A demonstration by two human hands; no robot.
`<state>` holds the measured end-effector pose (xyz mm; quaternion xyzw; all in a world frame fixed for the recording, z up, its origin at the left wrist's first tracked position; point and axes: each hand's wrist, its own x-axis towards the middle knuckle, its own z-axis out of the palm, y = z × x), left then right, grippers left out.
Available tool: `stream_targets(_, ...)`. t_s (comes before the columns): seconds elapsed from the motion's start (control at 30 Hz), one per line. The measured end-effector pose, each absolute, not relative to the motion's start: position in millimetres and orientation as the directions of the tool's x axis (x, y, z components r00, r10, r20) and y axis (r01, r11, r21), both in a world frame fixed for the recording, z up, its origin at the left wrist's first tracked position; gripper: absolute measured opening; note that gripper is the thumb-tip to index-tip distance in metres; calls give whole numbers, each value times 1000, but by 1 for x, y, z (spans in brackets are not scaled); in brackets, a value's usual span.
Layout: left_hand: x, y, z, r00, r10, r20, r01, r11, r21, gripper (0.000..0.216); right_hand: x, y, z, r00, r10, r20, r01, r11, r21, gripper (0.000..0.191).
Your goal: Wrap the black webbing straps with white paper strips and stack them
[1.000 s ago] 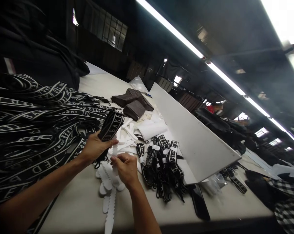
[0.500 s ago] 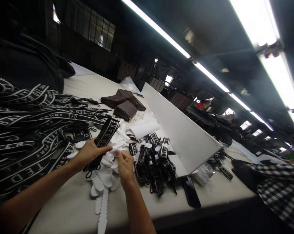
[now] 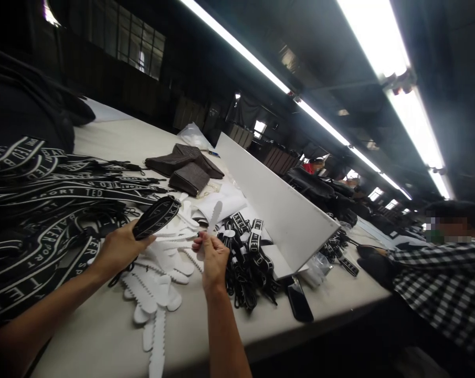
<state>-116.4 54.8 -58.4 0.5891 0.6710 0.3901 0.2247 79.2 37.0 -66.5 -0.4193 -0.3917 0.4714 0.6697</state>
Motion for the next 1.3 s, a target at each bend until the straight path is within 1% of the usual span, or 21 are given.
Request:
stream_targets(0.07,-119,57,-56,-207,963,172,641,1,768,38,88,39,-60,212,966,147,-294,207,-933,42)
stream_targets(0.1,-118,58,-56,-208,962,179,627,-10,779,43,91,40,-58,184,970,157,-279,205,-938,44)
stream_targets(0.17,-116,56,-55,-215,961,172,557,-24,830,51,93,40,-56,136,978,160,-244,190,-951,44)
stream_targets(0.23,-112,52,-55,-180,972,153,442,-59,895,48,91,39,-57,109,983,146,-208,167,-964,41)
stream_targets(0.3,-108,46,-52,-79,984,159,283,-131,950,44,87,40,-61,93,987,134,-171,148,-974,40)
stream_targets(0.33,-107,42,-50,-2,986,165,196,-161,967,43,85,41,-62,86,988,130,-156,142,-977,40)
stream_targets(0.43,-103,33,-45,285,946,158,-7,-163,987,42,75,41,-64,22,992,126,-104,127,-986,33)
stream_targets(0.5,-102,29,-43,441,883,161,-77,-142,987,38,69,41,-63,-50,990,132,-69,129,-989,25)
stream_targets(0.57,-102,27,-44,527,840,133,-115,-85,990,35,64,39,-64,-124,980,153,-46,149,-988,25)
stream_targets(0.6,-101,27,-46,549,830,96,-120,-35,992,35,63,39,-65,-151,976,160,-44,155,-987,27)
stream_targets(0.7,-101,29,-51,557,830,-11,-108,86,990,38,62,37,-69,-149,979,142,-84,131,-988,27)
stream_targets(0.77,-101,32,-54,532,846,4,-116,68,991,37,64,36,-71,-107,988,111,-138,96,-986,28)
stream_targets(0.83,-100,33,-55,491,870,42,-128,25,991,36,67,37,-73,-108,988,107,-179,86,-980,30)
stream_targets(0.9,-100,33,-55,447,893,53,-138,11,990,37,72,40,-74,-93,984,152,-180,134,-975,31)
stream_targets(0.97,-99,32,-52,413,909,48,-164,22,986,39,78,44,-73,3,973,232,-129,230,-965,29)
stream_targets(1.03,-99,30,-50,390,919,58,-216,30,976,39,84,47,-70,125,958,257,-98,270,-958,30)
stream_targets(1.1,-99,29,-48,365,928,77,-286,33,958,38,87,50,-65,226,949,218,-138,253,-958,33)
stream_targets(1.2,-100,28,-47,359,930,83,-378,63,924,34,84,51,-57,329,933,146,-258,237,-936,36)
stream_targets(1.3,-101,27,-48,417,908,49,-384,127,915,33,71,48,-53,335,937,103,-358,228,-906,33)
